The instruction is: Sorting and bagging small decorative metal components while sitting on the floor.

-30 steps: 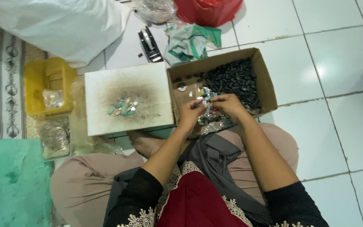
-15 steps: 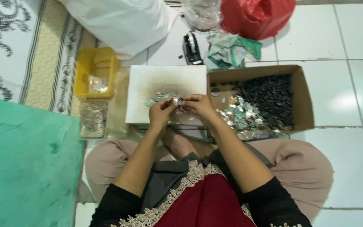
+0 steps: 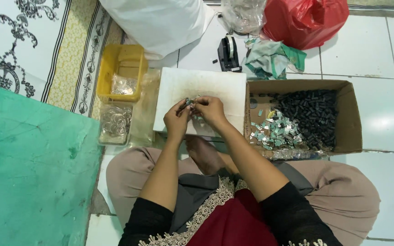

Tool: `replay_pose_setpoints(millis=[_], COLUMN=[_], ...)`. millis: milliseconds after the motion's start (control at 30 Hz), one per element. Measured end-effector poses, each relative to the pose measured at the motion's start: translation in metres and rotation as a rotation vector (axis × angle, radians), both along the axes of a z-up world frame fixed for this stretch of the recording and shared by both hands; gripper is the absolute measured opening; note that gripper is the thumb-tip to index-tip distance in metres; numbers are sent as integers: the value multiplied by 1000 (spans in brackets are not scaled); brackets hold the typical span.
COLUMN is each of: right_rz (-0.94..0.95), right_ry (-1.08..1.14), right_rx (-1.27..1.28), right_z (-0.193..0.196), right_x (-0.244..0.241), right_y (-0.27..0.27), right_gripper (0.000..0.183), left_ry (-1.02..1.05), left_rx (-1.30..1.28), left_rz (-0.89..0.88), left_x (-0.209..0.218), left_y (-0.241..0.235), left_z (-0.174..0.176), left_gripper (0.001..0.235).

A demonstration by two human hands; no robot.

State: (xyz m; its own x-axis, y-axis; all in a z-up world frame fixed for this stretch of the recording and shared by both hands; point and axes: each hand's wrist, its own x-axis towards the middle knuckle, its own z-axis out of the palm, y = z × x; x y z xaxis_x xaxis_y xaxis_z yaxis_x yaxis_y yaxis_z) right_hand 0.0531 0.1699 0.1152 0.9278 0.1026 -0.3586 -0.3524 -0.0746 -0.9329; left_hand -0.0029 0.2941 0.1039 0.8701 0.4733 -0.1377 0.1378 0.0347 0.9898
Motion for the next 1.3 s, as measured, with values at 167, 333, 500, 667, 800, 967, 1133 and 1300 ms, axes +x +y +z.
replay_pose_setpoints(millis=[167, 333, 500, 667, 800, 967, 1133, 1300], right_rz=[71, 150, 188, 143, 161, 233, 196, 282], right_ry=[-202, -423, -539, -600, -620, -337, -118, -47], right_rx=[-303, -517, -521, -530, -710, -908, -907, -1191], right_z=[-31, -14, 16, 29, 9, 59, 32, -49], right_x=[16, 11, 1, -7, -9, -47, -62, -51], right_y=[-6, -13, -30, -92, -188, -286, -346, -364], right_gripper=[18, 16, 20, 20, 18, 21, 25, 23], left_ry=[-62, -101, -244, -360, -467, -567, -606, -437], left_rx=[192, 311, 474, 593, 631, 647, 605, 629], left_rz=[-42, -59, -11, 35, -27, -266, -560, -897], left_x=[3, 1, -2, -10, -19, -22, -21, -21], left_y=[1, 2, 0, -6, -24, -79, -162, -246], left_z=[-6, 5, 13, 27, 49, 48, 27, 2], left_gripper=[32, 32, 31, 32, 32, 27, 32, 29])
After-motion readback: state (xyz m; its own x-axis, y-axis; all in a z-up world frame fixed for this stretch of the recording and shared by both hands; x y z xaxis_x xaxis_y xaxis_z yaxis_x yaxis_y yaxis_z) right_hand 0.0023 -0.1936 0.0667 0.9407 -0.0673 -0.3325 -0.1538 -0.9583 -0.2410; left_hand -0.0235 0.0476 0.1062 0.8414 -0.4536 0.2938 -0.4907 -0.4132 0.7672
